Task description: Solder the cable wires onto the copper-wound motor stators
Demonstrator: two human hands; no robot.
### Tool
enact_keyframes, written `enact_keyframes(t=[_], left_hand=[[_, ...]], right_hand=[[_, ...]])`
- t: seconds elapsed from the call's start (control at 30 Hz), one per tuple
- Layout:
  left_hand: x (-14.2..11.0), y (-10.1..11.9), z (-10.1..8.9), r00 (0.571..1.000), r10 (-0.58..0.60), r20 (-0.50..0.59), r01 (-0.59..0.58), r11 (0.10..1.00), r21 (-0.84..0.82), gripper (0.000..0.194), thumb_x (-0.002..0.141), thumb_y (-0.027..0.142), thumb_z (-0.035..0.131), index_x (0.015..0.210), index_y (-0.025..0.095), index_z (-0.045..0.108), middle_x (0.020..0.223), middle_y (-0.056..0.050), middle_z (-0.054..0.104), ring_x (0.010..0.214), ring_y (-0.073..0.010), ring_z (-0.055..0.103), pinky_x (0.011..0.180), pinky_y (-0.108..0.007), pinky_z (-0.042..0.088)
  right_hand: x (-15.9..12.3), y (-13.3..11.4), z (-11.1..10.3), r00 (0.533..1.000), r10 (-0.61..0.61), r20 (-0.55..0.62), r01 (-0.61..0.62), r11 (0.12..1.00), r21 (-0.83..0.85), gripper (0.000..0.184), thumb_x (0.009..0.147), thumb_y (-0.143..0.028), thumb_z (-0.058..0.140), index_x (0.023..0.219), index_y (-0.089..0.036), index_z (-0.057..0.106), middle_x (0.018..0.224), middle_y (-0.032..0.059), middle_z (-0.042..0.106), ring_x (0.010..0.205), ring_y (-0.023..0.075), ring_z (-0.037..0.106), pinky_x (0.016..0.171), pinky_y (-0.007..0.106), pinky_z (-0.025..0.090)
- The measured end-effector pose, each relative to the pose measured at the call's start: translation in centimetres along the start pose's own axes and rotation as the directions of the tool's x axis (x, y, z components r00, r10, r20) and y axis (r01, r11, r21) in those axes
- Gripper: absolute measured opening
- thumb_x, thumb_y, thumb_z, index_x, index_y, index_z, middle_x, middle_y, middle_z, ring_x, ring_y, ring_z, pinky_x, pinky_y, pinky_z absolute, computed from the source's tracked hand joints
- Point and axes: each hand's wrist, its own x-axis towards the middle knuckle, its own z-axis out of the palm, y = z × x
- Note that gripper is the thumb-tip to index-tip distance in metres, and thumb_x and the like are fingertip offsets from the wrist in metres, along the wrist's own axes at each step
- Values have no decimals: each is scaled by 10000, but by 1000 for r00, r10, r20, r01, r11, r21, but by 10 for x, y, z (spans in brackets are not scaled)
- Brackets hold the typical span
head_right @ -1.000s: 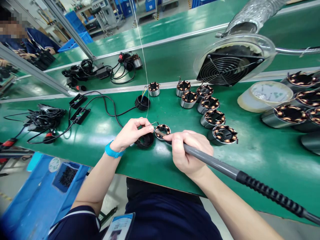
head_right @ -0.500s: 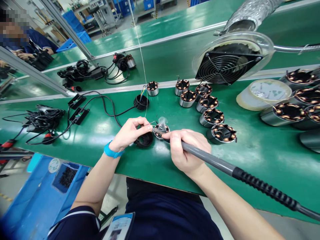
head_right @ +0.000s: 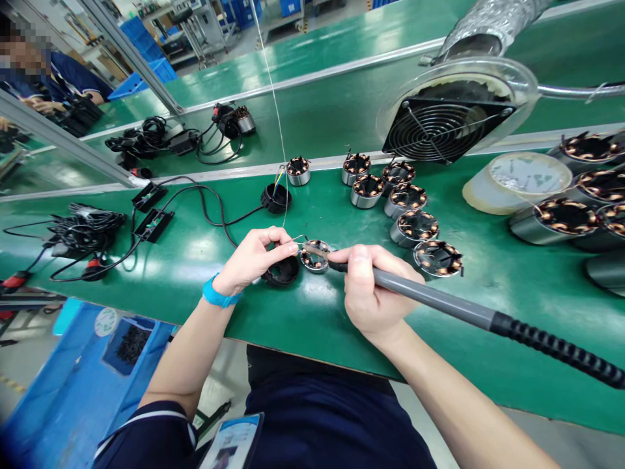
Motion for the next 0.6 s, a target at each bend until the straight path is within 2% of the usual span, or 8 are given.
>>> enact_keyframes(t=[0.4,0.5,0.6], left_hand=[[0,0,0,999,-32,5,32,999,-31,314,861,446,717,747,156,674,822,-35,691,795,-148,585,764,-282,438],[0,0,0,999,-34,6,34,999,-34,312,861,442,719,748,155,673,822,-33,688,794,-146,581,761,-279,433],[1,1,0,1000,-28,10,28,998,-49,303,864,426,721,744,152,670,807,-26,676,786,-140,569,757,-275,424]], right_hand=[[2,-3,-1,1000,-8,2,8,999,-33,344,1014,-291,529,766,-205,751,500,-30,537,438,126,530,487,289,453],[1,-2,-1,1000,7,0,-7,999,-51,340,1023,-286,512,801,-199,755,494,-33,527,413,124,496,467,288,437],[2,0,2,999,33,13,-32,998,-58,302,1035,-285,509,890,-187,755,566,-19,581,462,138,547,529,305,492]])
